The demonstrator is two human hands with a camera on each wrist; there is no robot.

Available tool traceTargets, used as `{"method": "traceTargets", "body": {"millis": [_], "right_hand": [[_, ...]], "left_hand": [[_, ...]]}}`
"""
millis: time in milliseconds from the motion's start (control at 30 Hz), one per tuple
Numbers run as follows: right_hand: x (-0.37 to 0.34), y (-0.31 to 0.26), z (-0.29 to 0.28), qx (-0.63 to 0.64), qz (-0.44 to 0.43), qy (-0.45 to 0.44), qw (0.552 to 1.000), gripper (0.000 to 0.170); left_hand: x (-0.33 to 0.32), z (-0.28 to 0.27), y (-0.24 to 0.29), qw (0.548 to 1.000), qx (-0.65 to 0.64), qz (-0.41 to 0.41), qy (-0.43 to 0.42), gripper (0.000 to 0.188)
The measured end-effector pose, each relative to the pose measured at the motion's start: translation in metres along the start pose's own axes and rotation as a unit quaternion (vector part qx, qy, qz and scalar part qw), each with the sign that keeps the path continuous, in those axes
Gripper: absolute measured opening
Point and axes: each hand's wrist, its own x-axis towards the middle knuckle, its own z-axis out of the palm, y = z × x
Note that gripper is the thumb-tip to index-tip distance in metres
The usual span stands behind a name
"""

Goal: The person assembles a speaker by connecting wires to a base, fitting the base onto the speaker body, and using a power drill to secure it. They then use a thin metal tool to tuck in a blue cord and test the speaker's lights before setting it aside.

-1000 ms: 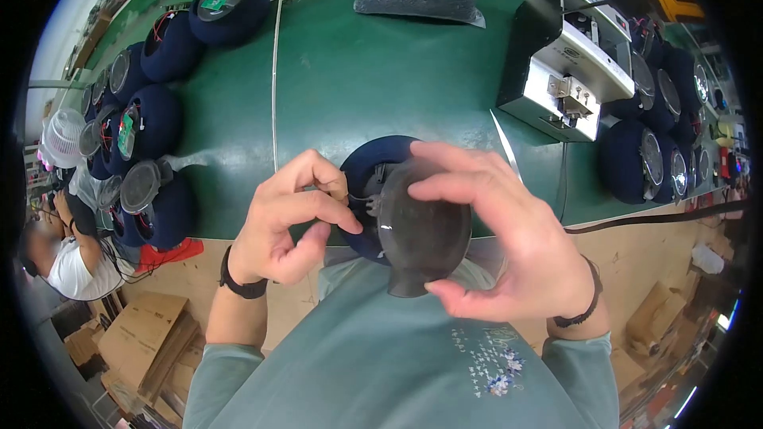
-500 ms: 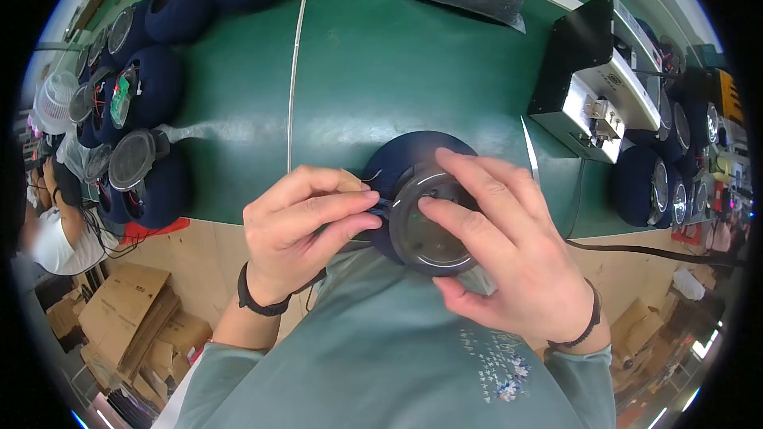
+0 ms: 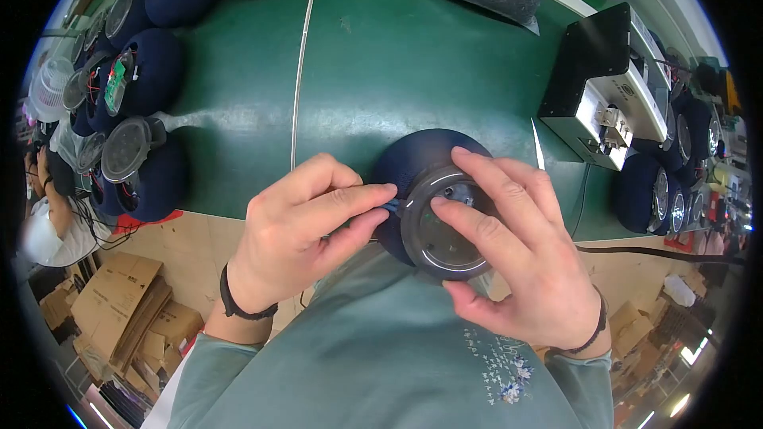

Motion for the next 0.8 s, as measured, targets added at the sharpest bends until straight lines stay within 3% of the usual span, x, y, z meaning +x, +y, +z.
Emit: {"method": "traceTargets", "body": {"millis": [167, 433, 667, 767, 800], "right_hand": [[0.003, -0.004, -0.001, -0.008, 0.007, -0.003, 1.000, 0.083], [0.006, -0.007, 0.003, -0.013, 0.015, -0.001, 1.000, 0.080], [0.004, -0.007, 0.005, -0.008, 0.029, -0.016, 0.999, 0.080], [0.003, -0.010, 0.005, -0.018, 0.045, -0.020, 0.999, 0.080], [0.003, -0.010, 0.005, -0.012, 0.048, -0.019, 0.999, 0.079]], "left_hand": [[-0.002, 0.002, 0.001, 0.999, 0.030, 0.015, 0.016, 0.043], [0.001, -0.001, -0.002, 0.990, -0.102, -0.094, -0.009, 0.036], [0.000, -0.001, -0.011, 0.985, -0.138, -0.100, -0.027, 0.031], [0.001, 0.001, -0.011, 0.978, -0.169, -0.118, -0.032, 0.042], [0.004, 0.000, -0.010, 0.980, -0.168, -0.100, -0.042, 0.056]]}}
